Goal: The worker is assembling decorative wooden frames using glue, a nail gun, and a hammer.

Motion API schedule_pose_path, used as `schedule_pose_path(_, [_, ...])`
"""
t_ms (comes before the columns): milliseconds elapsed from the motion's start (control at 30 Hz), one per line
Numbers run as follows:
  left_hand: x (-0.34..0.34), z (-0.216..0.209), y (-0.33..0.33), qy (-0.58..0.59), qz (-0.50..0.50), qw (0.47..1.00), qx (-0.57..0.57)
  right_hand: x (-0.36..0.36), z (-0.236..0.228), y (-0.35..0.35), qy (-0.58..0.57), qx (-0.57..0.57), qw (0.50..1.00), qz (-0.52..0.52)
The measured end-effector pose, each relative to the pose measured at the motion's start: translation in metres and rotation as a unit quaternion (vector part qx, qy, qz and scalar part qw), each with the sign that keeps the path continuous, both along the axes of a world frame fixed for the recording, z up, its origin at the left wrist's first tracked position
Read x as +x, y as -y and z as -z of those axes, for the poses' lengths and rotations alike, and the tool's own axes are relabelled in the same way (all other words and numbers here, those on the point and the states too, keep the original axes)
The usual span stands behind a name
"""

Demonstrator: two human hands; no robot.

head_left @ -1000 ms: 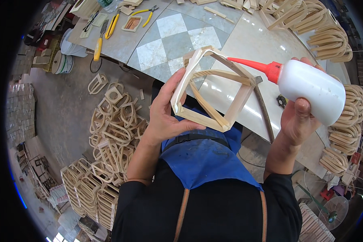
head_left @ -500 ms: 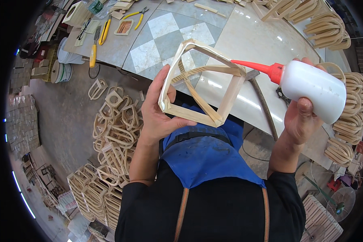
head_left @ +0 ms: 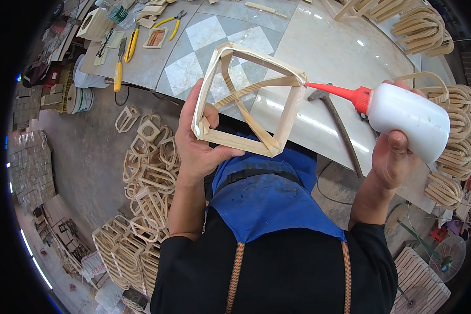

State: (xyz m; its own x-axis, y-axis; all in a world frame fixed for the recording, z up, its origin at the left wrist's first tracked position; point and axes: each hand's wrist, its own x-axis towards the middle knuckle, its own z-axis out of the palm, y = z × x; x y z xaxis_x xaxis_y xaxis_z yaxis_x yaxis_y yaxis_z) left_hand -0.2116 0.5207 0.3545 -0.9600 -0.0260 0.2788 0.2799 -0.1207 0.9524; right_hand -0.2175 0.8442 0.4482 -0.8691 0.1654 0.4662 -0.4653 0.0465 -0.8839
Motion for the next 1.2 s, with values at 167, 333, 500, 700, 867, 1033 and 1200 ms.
schedule_pose_path(167, [0.0,-0.001,0.0,-0.001,0.0,1.0,0.0,0.004,0.002,0.0,0.005,-0.005,1.0,-0.009])
schedule_pose_path(333, [0.001,-0.002,-0.001,0.007,-0.007,1.0,-0.001,0.009,0.001,0.004,0.012,-0.006,1.0,-0.014])
schedule_pose_path(500, [0.0,-0.002,-0.001,0.006,-0.009,1.0,0.0,0.017,-0.003,0.008,0.037,0.01,0.999,-0.016])
schedule_pose_path(700, [-0.003,0.001,0.001,-0.001,-0.016,1.0,0.007,0.022,0.001,0.01,0.032,0.015,0.999,-0.028])
schedule_pose_path(867, [-0.004,0.0,0.001,0.001,-0.013,1.0,0.007,0.031,-0.001,0.011,0.056,0.016,0.998,-0.033])
schedule_pose_path(1033, [-0.002,0.0,0.002,-0.004,-0.017,1.0,0.005,0.036,0.004,0.009,0.056,0.017,0.998,-0.034])
schedule_pose_path(1200, [-0.004,-0.002,0.0,-0.002,-0.017,1.0,0.011,0.036,0.007,0.008,-0.021,-0.006,0.991,-0.131])
